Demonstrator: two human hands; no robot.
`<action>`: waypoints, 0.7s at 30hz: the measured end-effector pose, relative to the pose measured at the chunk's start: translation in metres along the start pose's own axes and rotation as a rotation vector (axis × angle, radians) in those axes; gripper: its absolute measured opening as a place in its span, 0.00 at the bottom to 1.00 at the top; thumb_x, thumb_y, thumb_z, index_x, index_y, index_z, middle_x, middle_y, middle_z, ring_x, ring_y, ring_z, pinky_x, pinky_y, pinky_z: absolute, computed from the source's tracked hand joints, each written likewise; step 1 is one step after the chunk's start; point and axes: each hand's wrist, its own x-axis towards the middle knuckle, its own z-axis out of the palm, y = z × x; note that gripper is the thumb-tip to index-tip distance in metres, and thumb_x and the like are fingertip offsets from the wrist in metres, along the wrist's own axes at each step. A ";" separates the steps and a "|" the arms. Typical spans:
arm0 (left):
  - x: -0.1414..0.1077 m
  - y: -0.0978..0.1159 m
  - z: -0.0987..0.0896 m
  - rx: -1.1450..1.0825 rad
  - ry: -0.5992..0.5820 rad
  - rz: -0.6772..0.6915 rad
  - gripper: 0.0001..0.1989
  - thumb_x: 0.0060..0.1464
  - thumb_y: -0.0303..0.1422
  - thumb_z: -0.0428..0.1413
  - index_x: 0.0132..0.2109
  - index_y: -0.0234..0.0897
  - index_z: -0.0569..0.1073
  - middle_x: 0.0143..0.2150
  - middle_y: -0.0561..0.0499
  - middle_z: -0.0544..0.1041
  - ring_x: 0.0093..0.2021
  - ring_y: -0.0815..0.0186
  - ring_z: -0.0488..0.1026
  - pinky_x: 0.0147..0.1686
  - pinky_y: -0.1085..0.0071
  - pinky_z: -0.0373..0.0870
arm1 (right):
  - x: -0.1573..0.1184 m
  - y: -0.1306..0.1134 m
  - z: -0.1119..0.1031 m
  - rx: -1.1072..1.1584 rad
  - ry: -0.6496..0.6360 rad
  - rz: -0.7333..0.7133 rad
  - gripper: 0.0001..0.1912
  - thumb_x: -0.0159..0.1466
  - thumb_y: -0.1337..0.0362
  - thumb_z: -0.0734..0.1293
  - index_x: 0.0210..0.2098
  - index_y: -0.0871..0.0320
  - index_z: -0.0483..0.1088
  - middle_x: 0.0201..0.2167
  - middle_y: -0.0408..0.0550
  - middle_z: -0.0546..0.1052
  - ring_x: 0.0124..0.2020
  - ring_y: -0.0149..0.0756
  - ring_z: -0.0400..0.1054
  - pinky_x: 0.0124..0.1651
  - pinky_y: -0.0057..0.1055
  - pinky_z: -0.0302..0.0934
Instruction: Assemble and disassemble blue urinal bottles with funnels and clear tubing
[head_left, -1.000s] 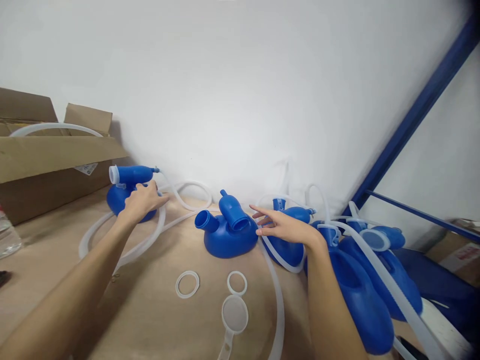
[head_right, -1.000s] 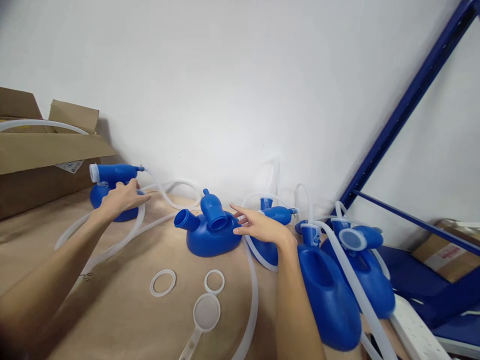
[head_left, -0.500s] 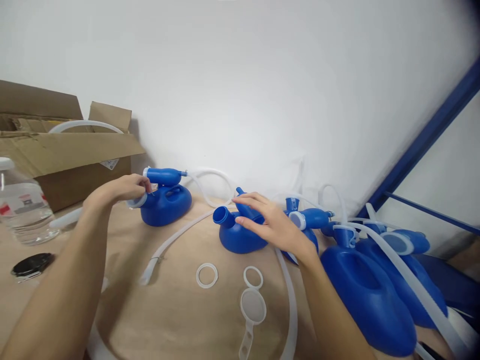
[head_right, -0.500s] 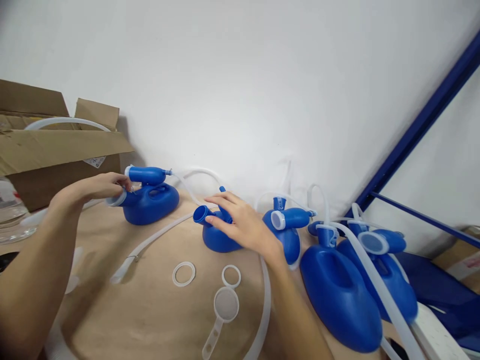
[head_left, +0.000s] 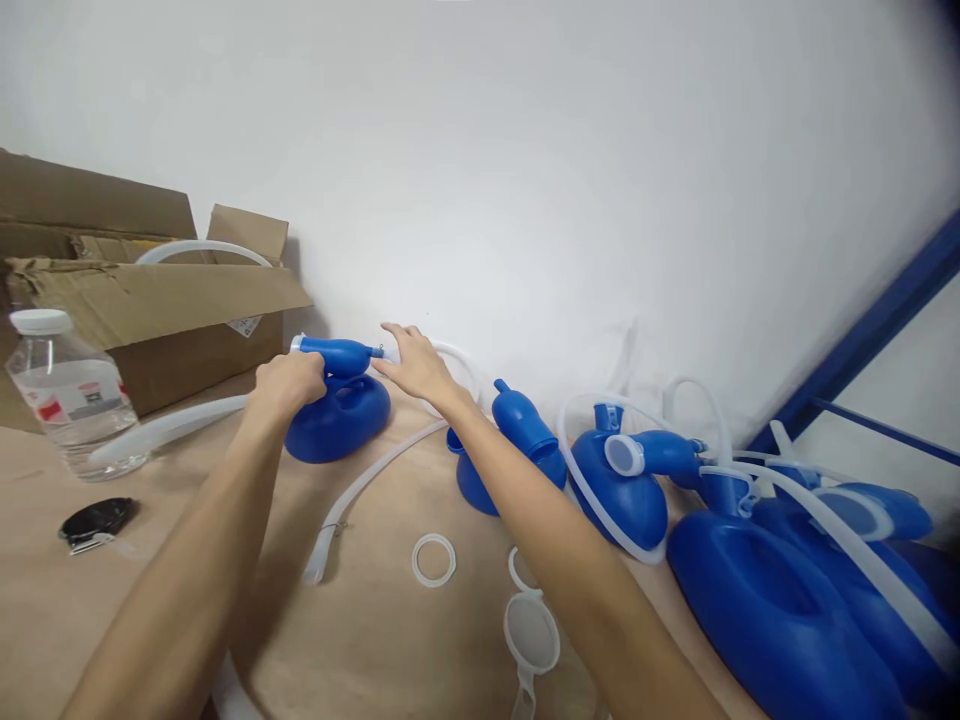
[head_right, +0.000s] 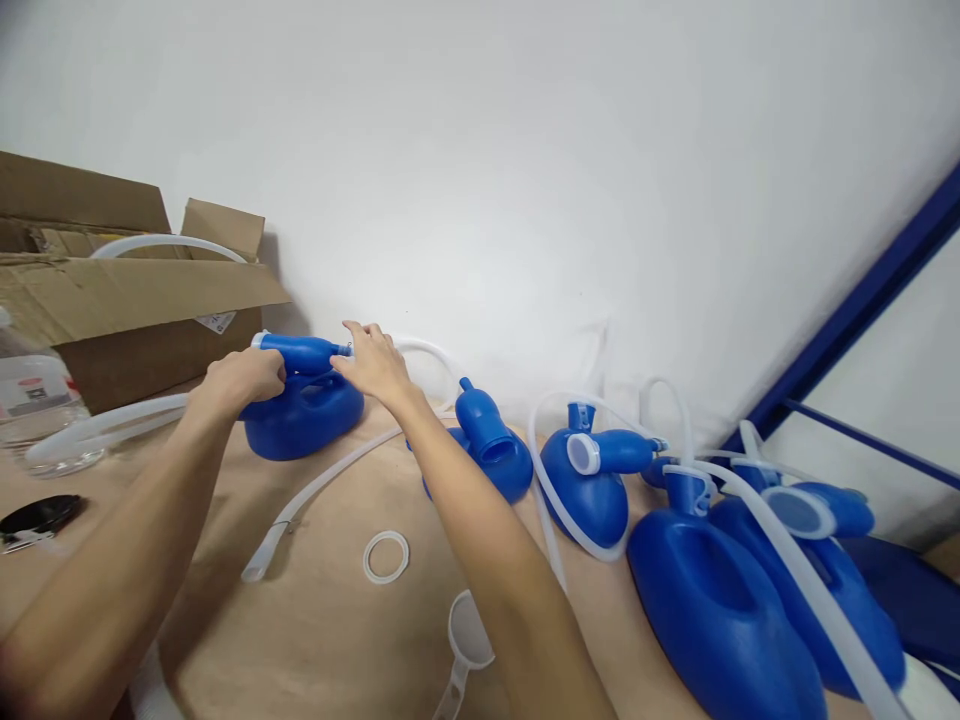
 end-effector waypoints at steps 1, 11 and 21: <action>-0.002 -0.001 -0.003 0.010 -0.004 -0.015 0.17 0.48 0.39 0.62 0.44 0.37 0.83 0.42 0.36 0.82 0.44 0.43 0.78 0.41 0.53 0.71 | 0.014 0.000 0.005 -0.028 -0.023 0.000 0.38 0.68 0.52 0.69 0.72 0.57 0.56 0.68 0.59 0.64 0.69 0.54 0.59 0.69 0.49 0.57; -0.008 -0.020 -0.015 0.000 -0.033 0.083 0.27 0.48 0.39 0.53 0.55 0.44 0.79 0.50 0.48 0.84 0.49 0.55 0.79 0.45 0.69 0.74 | 0.079 -0.010 0.058 -0.198 -0.269 -0.070 0.47 0.56 0.38 0.76 0.66 0.51 0.59 0.64 0.59 0.72 0.63 0.58 0.68 0.63 0.55 0.62; -0.005 -0.020 -0.011 0.150 -0.023 0.115 0.15 0.48 0.40 0.54 0.37 0.40 0.81 0.39 0.42 0.83 0.41 0.50 0.79 0.43 0.62 0.72 | 0.091 -0.015 0.062 -0.218 -0.282 0.067 0.48 0.52 0.40 0.79 0.62 0.52 0.59 0.61 0.64 0.74 0.62 0.61 0.70 0.60 0.59 0.65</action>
